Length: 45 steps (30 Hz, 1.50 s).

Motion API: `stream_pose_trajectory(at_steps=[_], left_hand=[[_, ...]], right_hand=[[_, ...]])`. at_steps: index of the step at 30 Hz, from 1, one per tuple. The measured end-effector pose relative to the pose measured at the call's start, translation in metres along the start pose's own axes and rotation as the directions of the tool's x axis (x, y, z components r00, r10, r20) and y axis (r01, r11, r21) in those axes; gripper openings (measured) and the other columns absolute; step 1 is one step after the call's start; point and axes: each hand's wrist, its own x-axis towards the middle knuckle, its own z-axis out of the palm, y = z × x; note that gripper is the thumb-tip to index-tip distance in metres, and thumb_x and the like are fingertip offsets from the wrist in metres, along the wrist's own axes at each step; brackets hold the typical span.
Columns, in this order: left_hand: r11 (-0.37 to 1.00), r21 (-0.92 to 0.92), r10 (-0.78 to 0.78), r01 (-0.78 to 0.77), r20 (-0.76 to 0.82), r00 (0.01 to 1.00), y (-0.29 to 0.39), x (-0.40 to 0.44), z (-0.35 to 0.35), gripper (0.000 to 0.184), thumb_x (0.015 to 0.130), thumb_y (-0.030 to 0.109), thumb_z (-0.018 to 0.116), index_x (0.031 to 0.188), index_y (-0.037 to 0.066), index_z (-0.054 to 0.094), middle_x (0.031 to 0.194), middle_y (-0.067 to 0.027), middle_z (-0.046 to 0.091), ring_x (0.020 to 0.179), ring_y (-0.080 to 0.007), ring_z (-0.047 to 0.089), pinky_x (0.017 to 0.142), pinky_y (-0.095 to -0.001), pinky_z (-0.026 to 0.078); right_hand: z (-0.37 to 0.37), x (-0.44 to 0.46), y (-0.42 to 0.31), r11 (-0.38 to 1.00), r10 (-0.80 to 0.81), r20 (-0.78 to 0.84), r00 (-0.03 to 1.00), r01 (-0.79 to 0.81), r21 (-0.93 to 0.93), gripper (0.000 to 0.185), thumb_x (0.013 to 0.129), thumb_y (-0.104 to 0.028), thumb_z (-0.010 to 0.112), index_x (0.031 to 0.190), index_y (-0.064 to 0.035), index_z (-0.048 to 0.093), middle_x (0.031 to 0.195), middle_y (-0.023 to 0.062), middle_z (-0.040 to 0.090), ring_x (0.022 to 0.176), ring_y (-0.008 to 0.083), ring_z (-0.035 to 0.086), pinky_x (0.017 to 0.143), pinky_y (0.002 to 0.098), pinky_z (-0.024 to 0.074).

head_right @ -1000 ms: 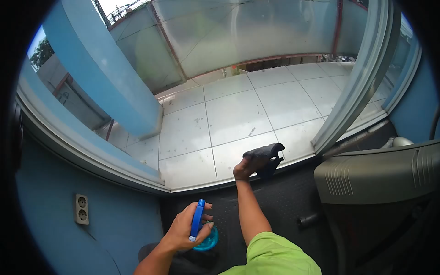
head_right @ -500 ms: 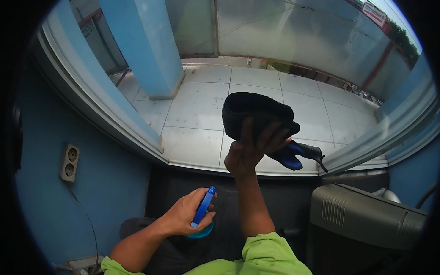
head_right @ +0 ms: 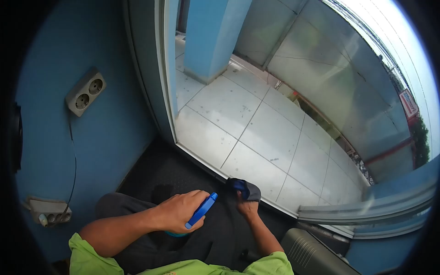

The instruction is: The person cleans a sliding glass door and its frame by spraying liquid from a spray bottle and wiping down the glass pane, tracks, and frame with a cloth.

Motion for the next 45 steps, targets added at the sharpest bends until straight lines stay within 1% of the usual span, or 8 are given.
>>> stream_pose_trajectory(at_steps=[11,17,30,33,37,39,43,45], left_hand=[[0.998,-0.002,0.069,-0.069,0.043,0.997,0.016,-0.006,-0.011,0.06,0.08,0.013,0.069,0.128,-0.005,0.037,0.113,-0.0242,0.052,0.097,-0.0399,0.063,0.081,-0.0448,0.055],[0.999,0.028,0.016,-0.019,0.082,0.997,0.011,-0.015,-0.009,0.053,0.08,0.011,0.07,0.12,-0.005,0.039,0.111,-0.0237,0.054,0.098,-0.0407,0.064,0.083,-0.0457,0.054],[0.996,0.055,-0.063,0.071,-0.125,0.99,-0.002,-0.009,-0.033,0.053,0.077,0.013,0.074,0.114,-0.009,0.042,0.105,-0.0271,0.055,0.087,-0.04,0.067,0.071,-0.0442,0.058],[0.983,0.05,-0.165,0.175,-0.158,0.974,-0.005,-0.011,-0.044,0.053,0.071,0.012,0.079,0.107,-0.011,0.048,0.102,-0.0282,0.059,0.086,-0.042,0.068,0.073,-0.0421,0.058],[0.952,0.061,-0.294,0.3,-0.089,0.952,-0.015,-0.013,-0.043,0.05,0.07,0.012,0.078,0.104,-0.011,0.049,0.1,-0.0278,0.061,0.087,-0.0402,0.068,0.074,-0.0424,0.058],[0.965,0.072,-0.224,0.253,-0.28,0.934,-0.019,-0.017,-0.041,0.048,0.07,0.012,0.078,0.103,-0.011,0.051,0.098,-0.0287,0.062,0.084,-0.0398,0.068,0.074,-0.0423,0.058],[0.957,0.041,-0.281,0.288,-0.128,0.951,-0.008,-0.019,-0.054,0.053,0.071,0.013,0.079,0.107,-0.013,0.05,0.103,-0.0294,0.06,0.087,-0.0413,0.068,0.075,-0.0423,0.058],[0.962,0.046,-0.261,0.269,-0.134,0.956,-0.005,-0.02,-0.054,0.057,0.071,0.013,0.081,0.109,-0.014,0.048,0.105,-0.0291,0.059,0.088,-0.0413,0.069,0.075,-0.0423,0.059]], right_hand=[[-0.166,0.132,-0.051,0.619,-0.544,-0.506,0.669,-0.087,-0.78,0.043,0.096,-0.044,0.048,0.125,-0.0164,0.063,0.132,0.0191,0.052,0.129,0.0398,0.04,0.111,0.0636,0.0062],[0.043,0.058,-0.007,0.968,0.244,0.347,0.906,-0.202,-0.151,0.023,0.093,-0.032,0.058,0.1,-0.012,0.066,0.082,0.0138,0.066,0.078,0.0316,0.065,0.067,0.0395,0.0489],[-0.157,0.19,-0.123,0.717,-0.467,-0.646,0.603,-0.169,-0.676,0.054,0.098,-0.044,0.048,0.136,-0.0067,0.051,0.142,0.0227,0.044,0.136,0.0405,0.035,0.112,0.06,0.0126],[-0.031,0.128,-0.066,0.556,-0.54,-0.138,0.831,0.228,-0.799,0.04,0.086,-0.03,0.057,0.121,-0.0124,0.061,0.121,0.0124,0.058,0.118,0.028,0.051,0.099,0.0524,0.0292],[0.015,0.076,-0.05,0.781,0.028,0.247,0.969,-0.176,0.6,0.029,0.091,-0.026,0.06,0.11,-0.0044,0.065,0.108,0.0182,0.068,0.097,0.0297,0.067,0.081,0.0378,0.0506],[-0.001,0.102,-0.064,0.962,0.251,0.44,0.862,-0.273,-0.013,0.027,0.088,-0.022,0.063,0.108,-0.0048,0.066,0.105,0.0195,0.069,0.094,0.0312,0.068,0.079,0.0375,0.0517],[-0.109,0.167,-0.137,0.773,-0.499,-0.23,0.836,0.309,-0.554,0.027,0.087,-0.023,0.064,0.105,-0.0035,0.066,0.103,0.022,0.068,0.094,0.0393,0.065,0.079,0.0489,0.0501],[-0.112,0.183,-0.136,0.989,-0.134,-0.51,0.85,0.086,-0.116,0.036,0.088,-0.027,0.06,0.118,-0.0064,0.063,0.122,0.0221,0.061,0.115,0.0402,0.054,0.098,0.0594,0.0365]])
